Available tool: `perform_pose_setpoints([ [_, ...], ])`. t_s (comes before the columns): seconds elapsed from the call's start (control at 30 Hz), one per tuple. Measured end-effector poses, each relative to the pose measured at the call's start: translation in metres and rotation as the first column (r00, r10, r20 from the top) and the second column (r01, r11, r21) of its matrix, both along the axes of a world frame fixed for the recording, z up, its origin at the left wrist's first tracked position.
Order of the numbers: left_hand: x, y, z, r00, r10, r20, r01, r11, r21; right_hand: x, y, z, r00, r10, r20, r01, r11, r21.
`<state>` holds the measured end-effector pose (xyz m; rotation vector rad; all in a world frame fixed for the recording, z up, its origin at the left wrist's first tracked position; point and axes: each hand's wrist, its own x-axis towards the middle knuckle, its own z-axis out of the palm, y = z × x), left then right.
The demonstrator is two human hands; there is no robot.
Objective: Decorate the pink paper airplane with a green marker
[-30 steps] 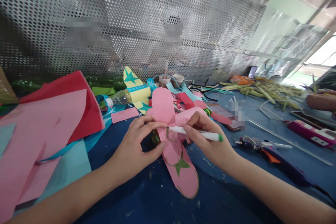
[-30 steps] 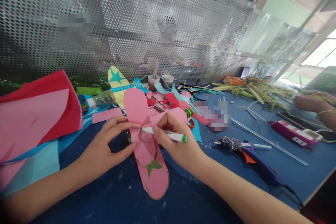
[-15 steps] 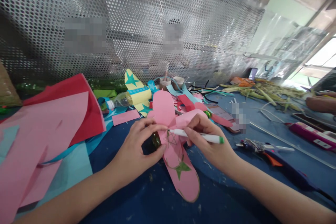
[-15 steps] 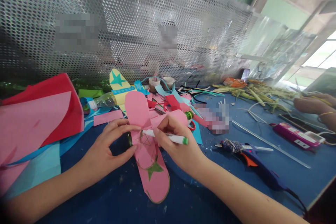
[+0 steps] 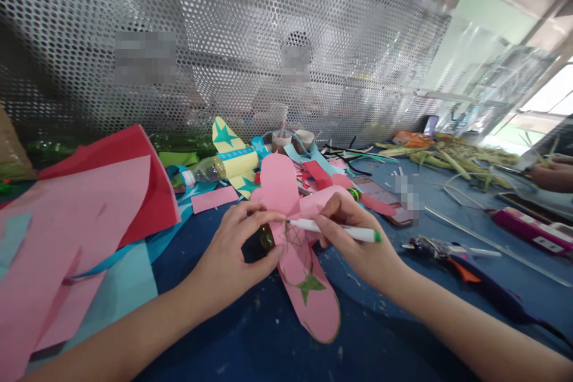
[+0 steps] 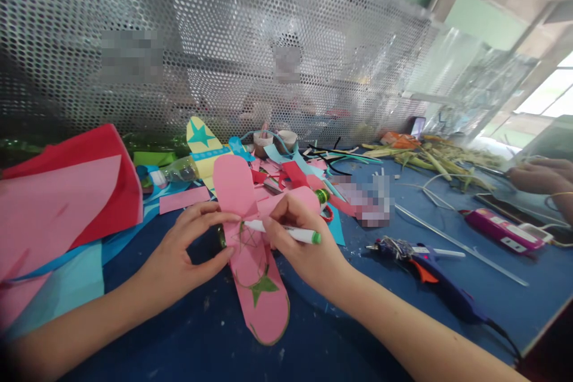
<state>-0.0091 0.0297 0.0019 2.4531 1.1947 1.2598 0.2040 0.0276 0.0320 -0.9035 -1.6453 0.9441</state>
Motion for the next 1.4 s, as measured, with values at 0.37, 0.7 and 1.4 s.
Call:
perform_pose_setpoints([
  [0.37, -0.0008, -0.0014, 0.0004, 1.000, 0.005, 0.010, -0.004, 0.999, -0.034, 0.0004, 0.0002, 0.0009, 1.000, -0.012, 0.016, 0.012, 1.000, -0.004],
  [0.7, -0.0005, 0.0004, 0.0003, 1.000, -0.008, 0.006, 0.008, 1.000, -0.026, 0.0003, 0.0005, 0.0008, 1.000, -0.001, 0.014, 0.001, 1.000, 0.012],
  [1.4, -0.0011, 0.0005, -0.0003, 1.000, -0.009, -0.003, 0.009, 0.998, -0.067, 0.0005, 0.0007, -0.0002, 1.000, 0.008, 0.021, -0.008, 1.000, -0.008],
])
